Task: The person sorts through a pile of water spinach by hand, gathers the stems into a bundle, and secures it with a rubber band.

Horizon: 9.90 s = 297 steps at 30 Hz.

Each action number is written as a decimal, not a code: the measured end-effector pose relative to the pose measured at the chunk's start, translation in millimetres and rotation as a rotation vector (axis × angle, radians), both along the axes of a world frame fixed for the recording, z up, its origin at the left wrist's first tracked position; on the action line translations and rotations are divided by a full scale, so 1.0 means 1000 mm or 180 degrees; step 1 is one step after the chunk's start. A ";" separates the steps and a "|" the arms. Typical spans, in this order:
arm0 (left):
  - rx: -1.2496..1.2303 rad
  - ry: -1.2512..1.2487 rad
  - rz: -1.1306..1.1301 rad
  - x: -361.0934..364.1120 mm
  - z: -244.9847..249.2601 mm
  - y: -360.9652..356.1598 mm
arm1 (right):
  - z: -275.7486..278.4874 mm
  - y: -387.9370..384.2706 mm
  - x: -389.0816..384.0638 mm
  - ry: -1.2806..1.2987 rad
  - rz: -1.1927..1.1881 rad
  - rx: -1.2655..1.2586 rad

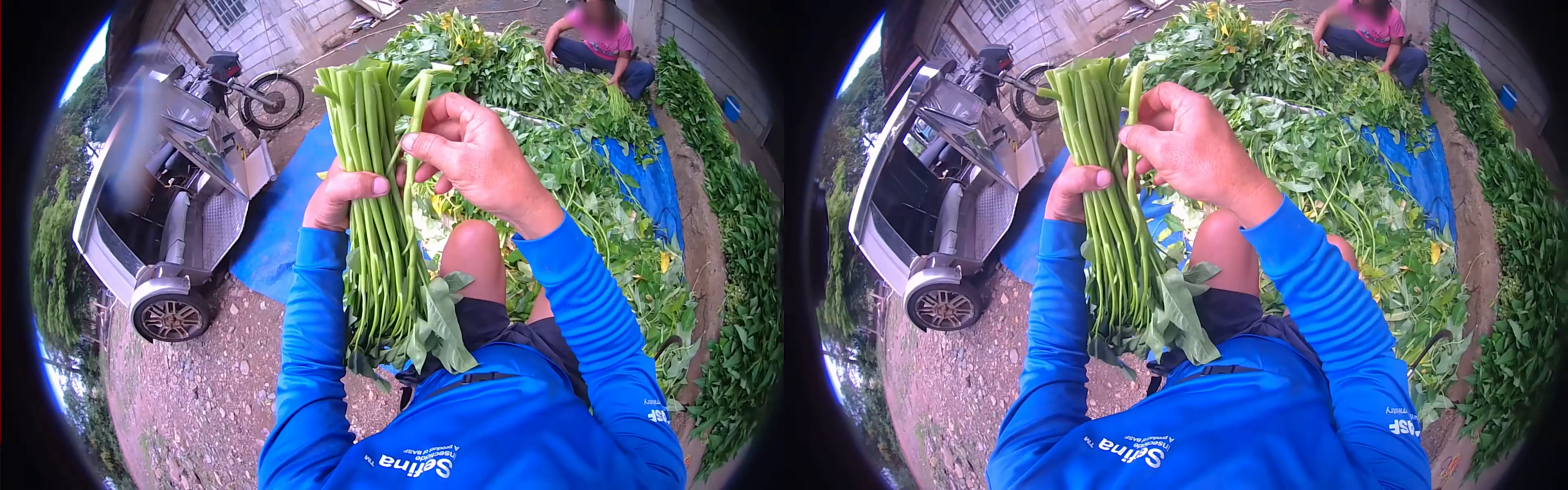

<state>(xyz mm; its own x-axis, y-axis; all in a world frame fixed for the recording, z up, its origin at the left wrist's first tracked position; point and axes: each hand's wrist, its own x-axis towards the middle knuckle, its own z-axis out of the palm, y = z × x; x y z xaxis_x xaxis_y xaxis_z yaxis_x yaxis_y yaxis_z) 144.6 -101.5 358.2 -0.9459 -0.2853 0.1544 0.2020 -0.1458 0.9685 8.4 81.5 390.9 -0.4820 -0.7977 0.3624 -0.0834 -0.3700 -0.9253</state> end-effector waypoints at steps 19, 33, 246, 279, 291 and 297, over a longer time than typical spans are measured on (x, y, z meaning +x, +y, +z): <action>-0.0179 -0.0010 -0.0262 -0.004 -0.017 0.020 | 0.008 -0.003 0.000 -0.0081 -0.0851 -0.0730; 0.0732 0.0324 0.0159 0.038 -0.063 -0.055 | 0.124 0.064 -0.049 0.1418 -0.1548 -0.2453; -0.0677 -0.2747 -0.2772 -0.091 -0.173 0.197 | -0.276 0.366 0.001 -0.2309 -0.3085 0.1396; -0.2948 -0.1641 -0.2342 -0.105 -0.159 0.222 | -0.285 0.290 -0.053 0.0895 -0.2097 0.2984; -0.0049 -0.2489 -0.2252 -0.124 -0.163 0.173 | -0.249 0.313 -0.029 -0.1750 -0.1940 0.0711; 0.0307 -0.2408 -0.2266 -0.117 -0.167 0.163 | -0.224 0.249 -0.032 -0.1284 -0.2047 0.0068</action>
<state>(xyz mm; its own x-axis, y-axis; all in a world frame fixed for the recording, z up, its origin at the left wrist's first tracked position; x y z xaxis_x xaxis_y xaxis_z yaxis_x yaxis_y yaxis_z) 27.4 61.6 191.0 -0.7405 0.3967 -0.5424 -0.6156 -0.0766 0.7844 -23.2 330.5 166.4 -0.9464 -0.3196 0.0471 0.0697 -0.3443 -0.9362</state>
